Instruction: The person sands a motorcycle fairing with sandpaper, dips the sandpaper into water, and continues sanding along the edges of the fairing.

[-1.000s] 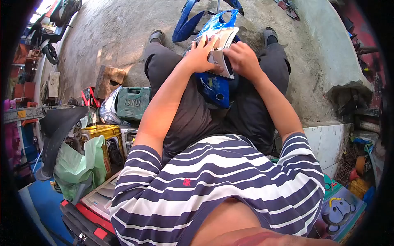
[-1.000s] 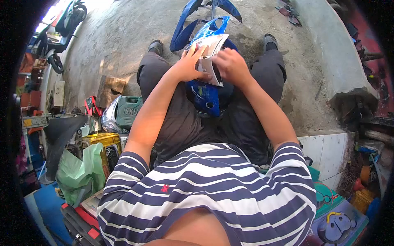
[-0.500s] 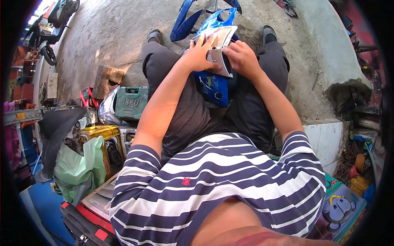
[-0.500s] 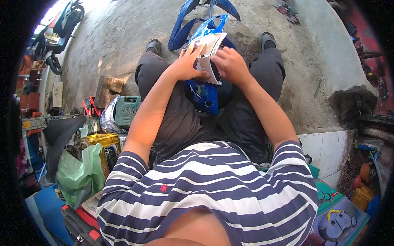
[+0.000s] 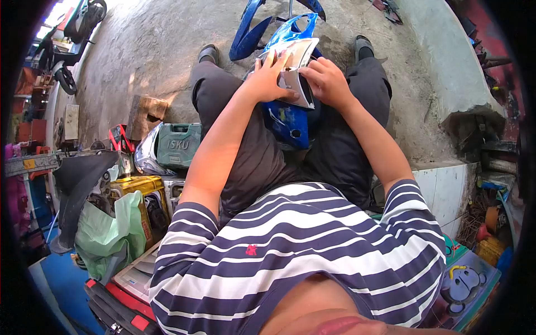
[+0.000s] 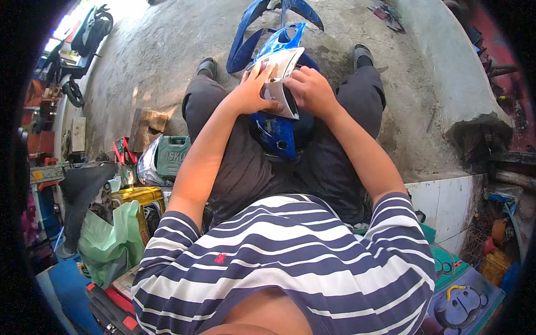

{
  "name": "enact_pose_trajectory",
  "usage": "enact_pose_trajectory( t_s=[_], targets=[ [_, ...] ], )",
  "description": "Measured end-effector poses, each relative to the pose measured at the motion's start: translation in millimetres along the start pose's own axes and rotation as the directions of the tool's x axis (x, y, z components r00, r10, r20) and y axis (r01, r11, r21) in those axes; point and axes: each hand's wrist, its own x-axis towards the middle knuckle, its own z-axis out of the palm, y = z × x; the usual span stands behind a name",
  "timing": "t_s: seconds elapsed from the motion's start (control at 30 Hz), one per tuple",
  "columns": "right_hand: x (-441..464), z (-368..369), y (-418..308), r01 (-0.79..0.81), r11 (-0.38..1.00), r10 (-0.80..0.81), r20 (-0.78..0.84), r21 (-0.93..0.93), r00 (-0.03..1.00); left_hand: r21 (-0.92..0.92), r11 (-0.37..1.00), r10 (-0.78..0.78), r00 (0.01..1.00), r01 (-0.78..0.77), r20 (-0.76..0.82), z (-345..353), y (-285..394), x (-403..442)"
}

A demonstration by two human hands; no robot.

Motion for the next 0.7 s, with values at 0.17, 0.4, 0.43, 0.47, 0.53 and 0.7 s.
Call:
enact_pose_trajectory(
  t_s=[0.17,0.4,0.43,0.47,0.53,0.7],
  targets=[
    [-2.1,4.2,10.1,-0.014,0.998,0.016,0.022,-0.060,1.000,0.009,1.000,0.009,1.000,-0.009,-0.010,6.9,-6.2,2.5],
    [-1.3,-1.7,8.4,-0.067,0.994,0.067,0.002,-0.091,0.998,0.027,1.000,-0.016,0.999,0.015,0.051,-10.9,12.2,-6.9],
    [-2.1,-2.3,4.1,-0.031,0.997,0.034,0.043,-0.076,0.998,0.029,0.999,-0.026,0.999,0.024,0.040,-8.9,10.1,-6.5],
    [-4.8,0.1,1.5,0.017,0.999,-0.015,0.036,-0.038,0.999,0.033,0.999,-0.032,0.999,0.031,0.028,-4.4,6.4,-4.6],
    [-5.3,2.5,5.6,-0.057,0.997,0.057,-0.011,-0.060,0.998,0.026,0.999,-0.041,0.999,0.041,0.018,-2.8,6.2,-3.6],
    [-1.9,-0.5,-1.2,-0.007,0.998,0.009,0.033,-0.069,0.999,0.028,0.999,-0.032,0.999,0.032,0.008,0.1,1.9,-2.7]
  ],
)
